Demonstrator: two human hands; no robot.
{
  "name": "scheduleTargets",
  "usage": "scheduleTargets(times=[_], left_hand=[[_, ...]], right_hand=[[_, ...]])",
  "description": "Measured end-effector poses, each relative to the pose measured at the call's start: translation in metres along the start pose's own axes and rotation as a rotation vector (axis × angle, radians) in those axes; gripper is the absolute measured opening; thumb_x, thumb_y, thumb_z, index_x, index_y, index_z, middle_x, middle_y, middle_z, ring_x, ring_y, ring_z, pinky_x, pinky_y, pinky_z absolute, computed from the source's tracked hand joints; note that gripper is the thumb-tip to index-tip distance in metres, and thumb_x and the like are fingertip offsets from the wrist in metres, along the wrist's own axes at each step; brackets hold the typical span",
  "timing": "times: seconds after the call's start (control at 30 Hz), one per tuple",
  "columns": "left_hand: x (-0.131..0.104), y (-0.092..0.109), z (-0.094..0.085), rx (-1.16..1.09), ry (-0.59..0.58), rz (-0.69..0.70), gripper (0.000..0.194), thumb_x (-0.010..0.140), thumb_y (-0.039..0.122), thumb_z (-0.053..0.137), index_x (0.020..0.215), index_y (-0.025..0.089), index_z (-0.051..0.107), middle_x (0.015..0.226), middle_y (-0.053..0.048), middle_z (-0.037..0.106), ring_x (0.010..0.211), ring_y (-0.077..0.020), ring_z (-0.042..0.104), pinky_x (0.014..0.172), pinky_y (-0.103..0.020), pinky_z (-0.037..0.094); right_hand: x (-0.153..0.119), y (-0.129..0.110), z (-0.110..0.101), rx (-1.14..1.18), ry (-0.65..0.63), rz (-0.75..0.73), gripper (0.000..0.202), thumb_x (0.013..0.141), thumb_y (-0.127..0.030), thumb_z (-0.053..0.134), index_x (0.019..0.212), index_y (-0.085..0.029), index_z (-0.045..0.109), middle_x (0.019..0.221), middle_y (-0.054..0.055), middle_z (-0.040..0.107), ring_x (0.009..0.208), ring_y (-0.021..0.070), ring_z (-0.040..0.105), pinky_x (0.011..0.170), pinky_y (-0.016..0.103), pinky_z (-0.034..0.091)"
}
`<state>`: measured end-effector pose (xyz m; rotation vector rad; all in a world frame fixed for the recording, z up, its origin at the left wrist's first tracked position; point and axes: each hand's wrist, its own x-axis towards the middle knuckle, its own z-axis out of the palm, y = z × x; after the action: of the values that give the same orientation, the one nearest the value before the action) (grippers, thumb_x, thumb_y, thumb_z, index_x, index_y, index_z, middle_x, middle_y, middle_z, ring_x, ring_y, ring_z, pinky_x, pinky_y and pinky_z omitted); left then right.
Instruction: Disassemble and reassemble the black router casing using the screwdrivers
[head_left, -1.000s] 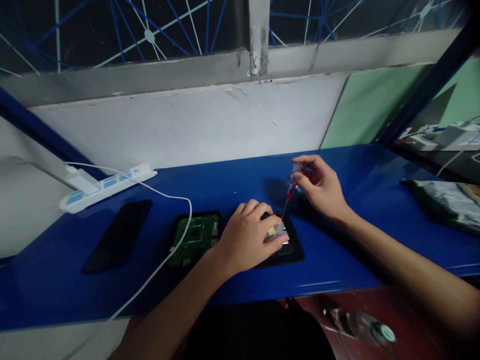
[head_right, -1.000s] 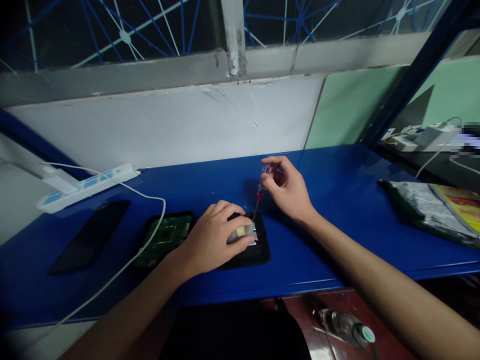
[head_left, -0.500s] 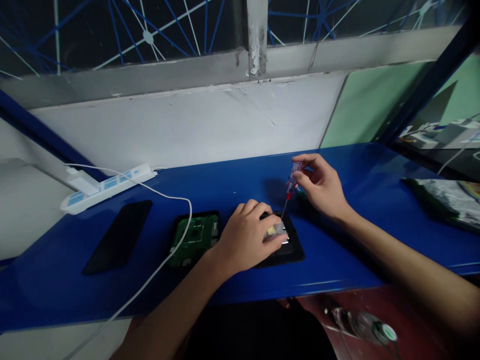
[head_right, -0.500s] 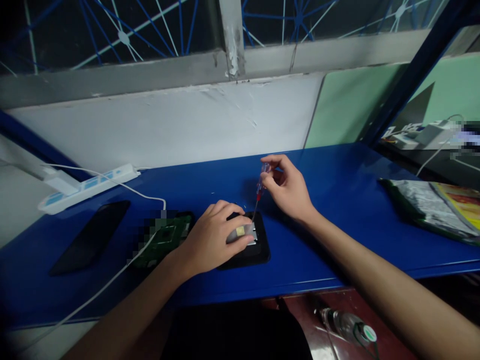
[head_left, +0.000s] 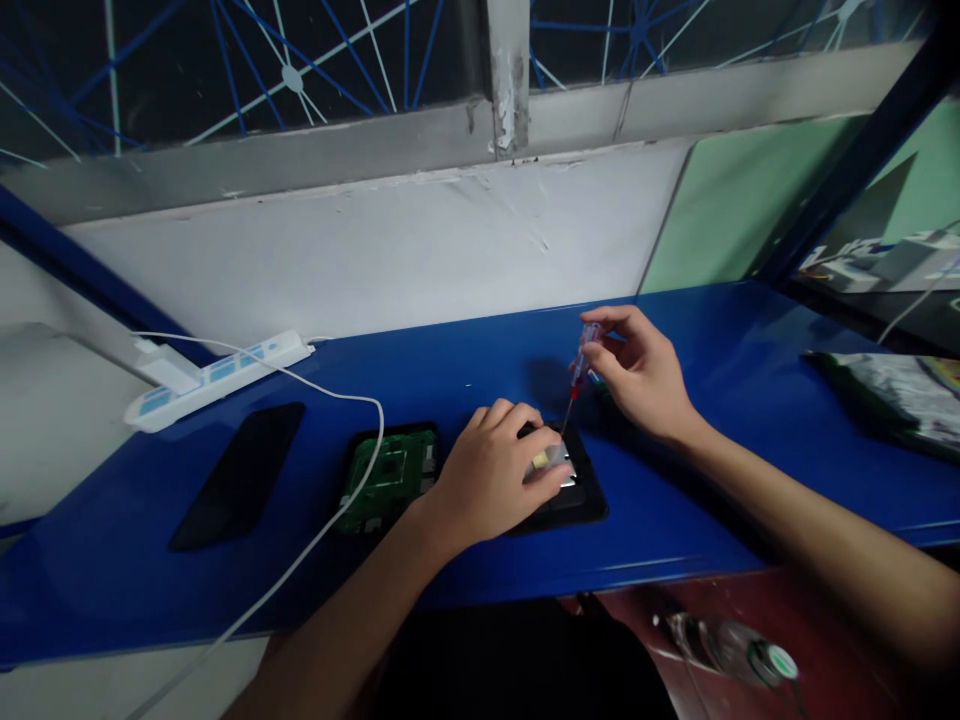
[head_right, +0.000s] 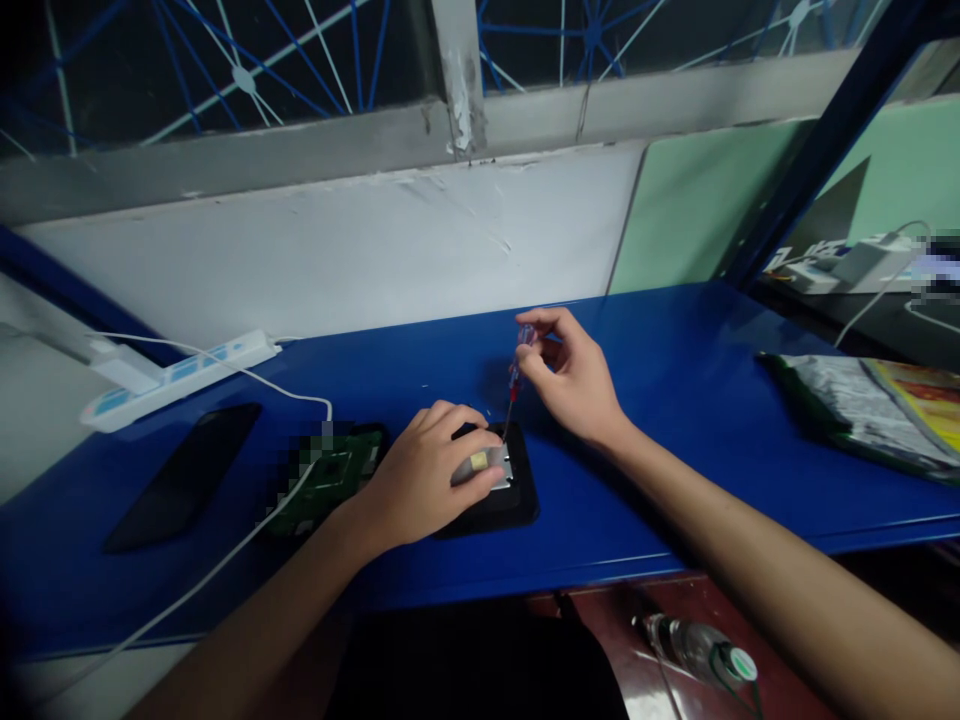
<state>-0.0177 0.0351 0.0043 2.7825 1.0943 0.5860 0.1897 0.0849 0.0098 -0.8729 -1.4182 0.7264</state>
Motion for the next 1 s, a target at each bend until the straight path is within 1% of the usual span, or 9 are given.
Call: scheduleTargets(times=[0.1, 0.23, 0.43, 0.57, 0.67, 0.73, 0.8, 0.87, 1.0], left_hand=[[0.0, 0.0, -0.001, -0.003, -0.009, -0.004, 0.017, 0.095, 0.035, 0.062, 0.103, 0.022, 0.068, 0.109, -0.005, 0.064, 0.103, -0.0258, 0.056, 0.086, -0.041, 0.045], [0.0, 0.0, -0.002, -0.008, -0.014, -0.018, 0.016, 0.094, 0.034, 0.062, 0.102, 0.022, 0.067, 0.11, -0.005, 0.065, 0.103, -0.0262, 0.056, 0.087, -0.042, 0.045], [0.0, -0.001, 0.001, -0.008, -0.002, -0.02, 0.016, 0.092, 0.033, 0.064, 0.102, 0.021, 0.065, 0.111, -0.005, 0.064, 0.104, -0.0258, 0.056, 0.09, -0.042, 0.045], [0.001, -0.001, 0.001, -0.011, 0.009, -0.021, 0.016, 0.09, 0.033, 0.065, 0.099, 0.02, 0.062, 0.109, -0.005, 0.065, 0.102, -0.0262, 0.057, 0.089, -0.042, 0.046], [0.002, 0.001, 0.0, -0.024, 0.012, -0.026, 0.015, 0.09, 0.031, 0.065, 0.099, 0.02, 0.061, 0.107, -0.005, 0.066, 0.102, -0.026, 0.057, 0.089, -0.042, 0.046], [0.003, 0.001, -0.001, -0.03, 0.016, -0.03, 0.015, 0.089, 0.03, 0.066, 0.099, 0.02, 0.061, 0.106, -0.004, 0.067, 0.102, -0.0256, 0.057, 0.09, -0.042, 0.046], [0.003, 0.002, -0.002, -0.034, 0.02, -0.032, 0.016, 0.089, 0.03, 0.067, 0.099, 0.019, 0.061, 0.105, -0.004, 0.067, 0.102, -0.0253, 0.057, 0.089, -0.042, 0.046], [0.003, 0.002, -0.002, -0.036, 0.022, -0.033, 0.017, 0.089, 0.031, 0.068, 0.1, 0.019, 0.061, 0.105, -0.004, 0.067, 0.101, -0.0255, 0.057, 0.089, -0.042, 0.046], [0.001, 0.002, -0.001, -0.033, 0.024, -0.033, 0.018, 0.088, 0.032, 0.068, 0.1, 0.02, 0.062, 0.105, -0.004, 0.067, 0.101, -0.0263, 0.057, 0.088, -0.042, 0.045]], right_hand=[[0.0, 0.0, 0.0, 0.007, -0.005, -0.008, 0.024, 0.084, -0.027, 0.069, 0.107, -0.025, 0.06, 0.081, -0.003, 0.056, 0.069, 0.0134, 0.062, 0.068, 0.033, 0.058], [-0.001, 0.0, 0.0, 0.009, -0.009, -0.013, 0.024, 0.085, -0.026, 0.068, 0.108, -0.025, 0.06, 0.082, -0.003, 0.056, 0.069, 0.0133, 0.063, 0.068, 0.032, 0.059], [-0.003, -0.004, 0.002, -0.056, -0.013, -0.105, 0.022, 0.087, -0.024, 0.066, 0.108, -0.024, 0.061, 0.085, -0.001, 0.059, 0.075, 0.0137, 0.062, 0.07, 0.03, 0.058], [-0.006, -0.006, 0.001, -0.091, -0.053, -0.155, 0.026, 0.089, -0.023, 0.066, 0.115, -0.023, 0.06, 0.095, 0.001, 0.063, 0.08, 0.0144, 0.066, 0.073, 0.031, 0.059], [-0.011, -0.01, 0.001, -0.102, -0.112, -0.174, 0.032, 0.091, -0.023, 0.064, 0.122, -0.023, 0.058, 0.106, 0.004, 0.067, 0.078, 0.0141, 0.069, 0.072, 0.032, 0.061], [-0.013, -0.012, 0.002, -0.101, -0.148, -0.191, 0.035, 0.092, -0.022, 0.063, 0.126, -0.024, 0.056, 0.11, 0.004, 0.068, 0.075, 0.0136, 0.07, 0.071, 0.032, 0.061], [-0.015, -0.015, 0.004, -0.092, -0.164, -0.222, 0.039, 0.092, -0.02, 0.064, 0.13, -0.025, 0.054, 0.108, 0.003, 0.069, 0.076, 0.0137, 0.07, 0.071, 0.032, 0.062], [-0.016, -0.016, 0.005, -0.088, -0.16, -0.267, 0.044, 0.09, -0.02, 0.066, 0.132, -0.026, 0.053, 0.101, 0.001, 0.068, 0.078, 0.0143, 0.069, 0.072, 0.032, 0.062], [-0.016, -0.015, 0.006, -0.154, -0.164, -0.348, 0.042, 0.087, -0.022, 0.072, 0.127, -0.03, 0.06, 0.091, 0.0, 0.062, 0.075, 0.0144, 0.064, 0.071, 0.034, 0.061]])
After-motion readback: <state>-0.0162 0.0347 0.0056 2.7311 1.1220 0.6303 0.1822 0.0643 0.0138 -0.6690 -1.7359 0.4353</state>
